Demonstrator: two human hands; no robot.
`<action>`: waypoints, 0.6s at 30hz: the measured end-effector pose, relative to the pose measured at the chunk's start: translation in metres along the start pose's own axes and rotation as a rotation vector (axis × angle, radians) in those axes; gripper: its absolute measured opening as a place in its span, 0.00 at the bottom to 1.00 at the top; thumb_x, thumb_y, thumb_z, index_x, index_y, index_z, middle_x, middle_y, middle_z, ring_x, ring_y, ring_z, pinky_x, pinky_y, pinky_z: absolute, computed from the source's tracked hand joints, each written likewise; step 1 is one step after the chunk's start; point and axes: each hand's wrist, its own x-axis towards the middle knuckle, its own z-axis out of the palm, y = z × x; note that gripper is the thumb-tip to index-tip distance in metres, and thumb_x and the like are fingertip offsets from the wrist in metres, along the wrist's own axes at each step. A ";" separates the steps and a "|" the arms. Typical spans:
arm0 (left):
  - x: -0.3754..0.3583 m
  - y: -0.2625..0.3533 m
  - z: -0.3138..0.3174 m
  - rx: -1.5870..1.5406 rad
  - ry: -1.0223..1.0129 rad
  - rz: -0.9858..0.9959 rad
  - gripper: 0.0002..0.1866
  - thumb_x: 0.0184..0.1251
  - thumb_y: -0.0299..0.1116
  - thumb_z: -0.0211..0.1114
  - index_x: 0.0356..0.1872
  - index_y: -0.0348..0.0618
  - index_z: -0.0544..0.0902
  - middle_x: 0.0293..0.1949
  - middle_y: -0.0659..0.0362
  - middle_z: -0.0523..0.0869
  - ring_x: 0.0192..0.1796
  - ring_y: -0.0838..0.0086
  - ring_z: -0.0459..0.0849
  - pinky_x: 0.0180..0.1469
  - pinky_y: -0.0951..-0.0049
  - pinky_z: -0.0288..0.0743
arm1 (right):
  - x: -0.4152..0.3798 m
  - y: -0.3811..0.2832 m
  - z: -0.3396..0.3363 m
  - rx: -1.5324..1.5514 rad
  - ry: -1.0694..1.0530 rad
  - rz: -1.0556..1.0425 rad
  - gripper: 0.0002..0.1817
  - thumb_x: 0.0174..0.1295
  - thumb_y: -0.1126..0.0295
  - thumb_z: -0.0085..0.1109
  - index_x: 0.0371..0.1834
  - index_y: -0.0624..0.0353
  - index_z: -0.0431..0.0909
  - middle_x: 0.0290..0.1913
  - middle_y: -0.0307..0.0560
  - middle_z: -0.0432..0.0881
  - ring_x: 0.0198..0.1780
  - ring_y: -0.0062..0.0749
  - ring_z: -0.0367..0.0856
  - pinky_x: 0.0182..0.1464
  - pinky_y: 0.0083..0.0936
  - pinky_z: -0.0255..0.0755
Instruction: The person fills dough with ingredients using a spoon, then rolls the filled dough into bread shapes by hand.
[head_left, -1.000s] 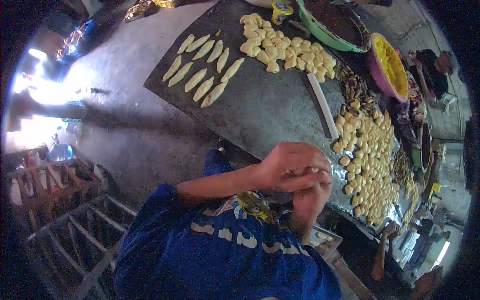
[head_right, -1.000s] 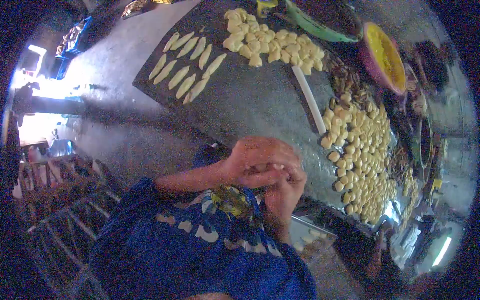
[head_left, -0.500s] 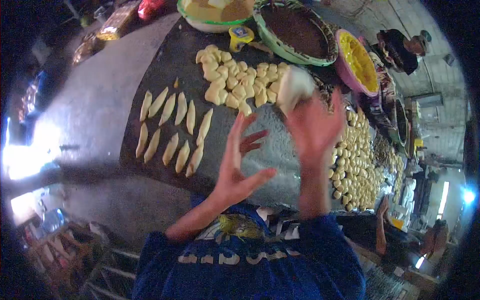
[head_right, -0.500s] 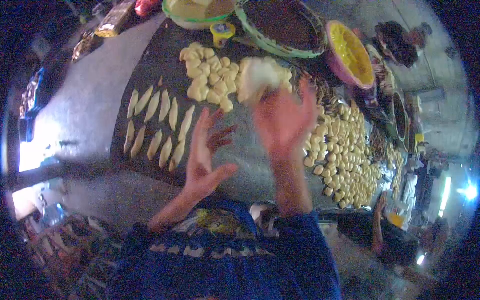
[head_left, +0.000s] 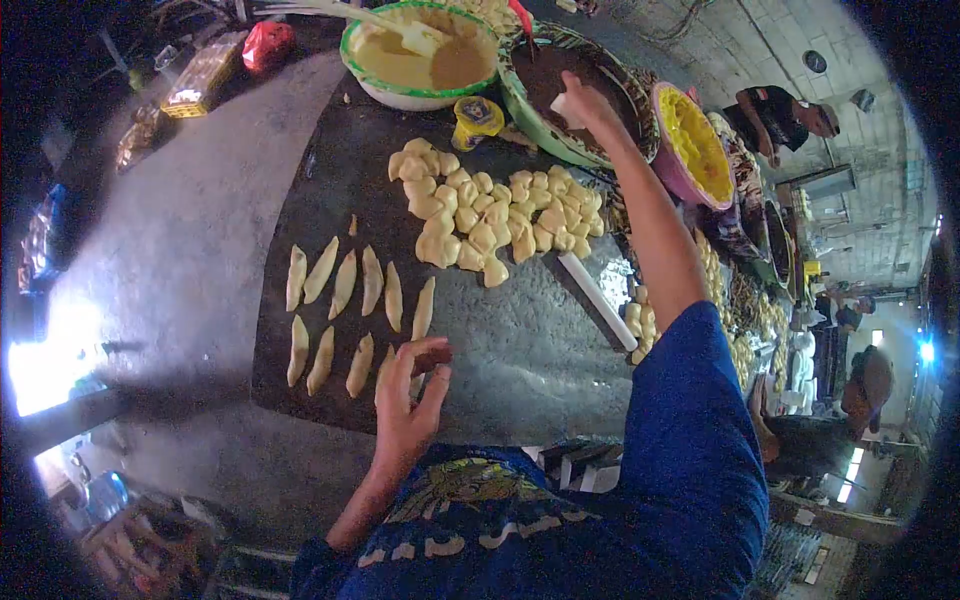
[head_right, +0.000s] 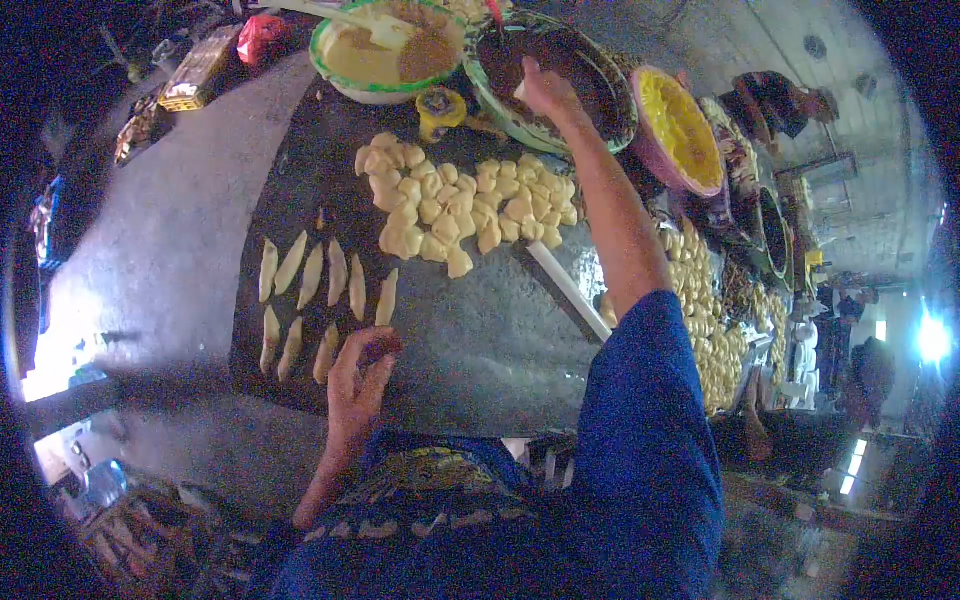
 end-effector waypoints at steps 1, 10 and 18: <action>0.002 -0.001 -0.001 0.018 -0.001 0.011 0.14 0.66 0.21 0.60 0.53 0.38 0.78 0.47 0.53 0.83 0.52 0.68 0.83 0.57 0.68 0.74 | 0.000 0.002 0.001 0.007 0.030 -0.028 0.45 0.69 0.31 0.29 0.45 0.68 0.79 0.46 0.59 0.84 0.47 0.54 0.82 0.53 0.47 0.69; 0.007 0.009 0.018 -0.150 -0.145 -0.090 0.13 0.70 0.25 0.57 0.54 0.36 0.78 0.49 0.54 0.84 0.53 0.66 0.83 0.57 0.67 0.74 | -0.097 0.003 -0.049 0.785 -0.175 -0.156 0.37 0.72 0.39 0.34 0.30 0.60 0.84 0.31 0.51 0.84 0.35 0.37 0.83 0.44 0.32 0.75; -0.014 -0.026 0.085 -1.012 -0.181 -0.446 0.23 0.77 0.39 0.42 0.63 0.33 0.71 0.62 0.52 0.76 0.64 0.62 0.75 0.67 0.61 0.66 | -0.362 -0.039 0.033 1.523 -0.812 0.233 0.27 0.74 0.45 0.46 0.34 0.59 0.82 0.32 0.40 0.83 0.38 0.24 0.81 0.43 0.28 0.74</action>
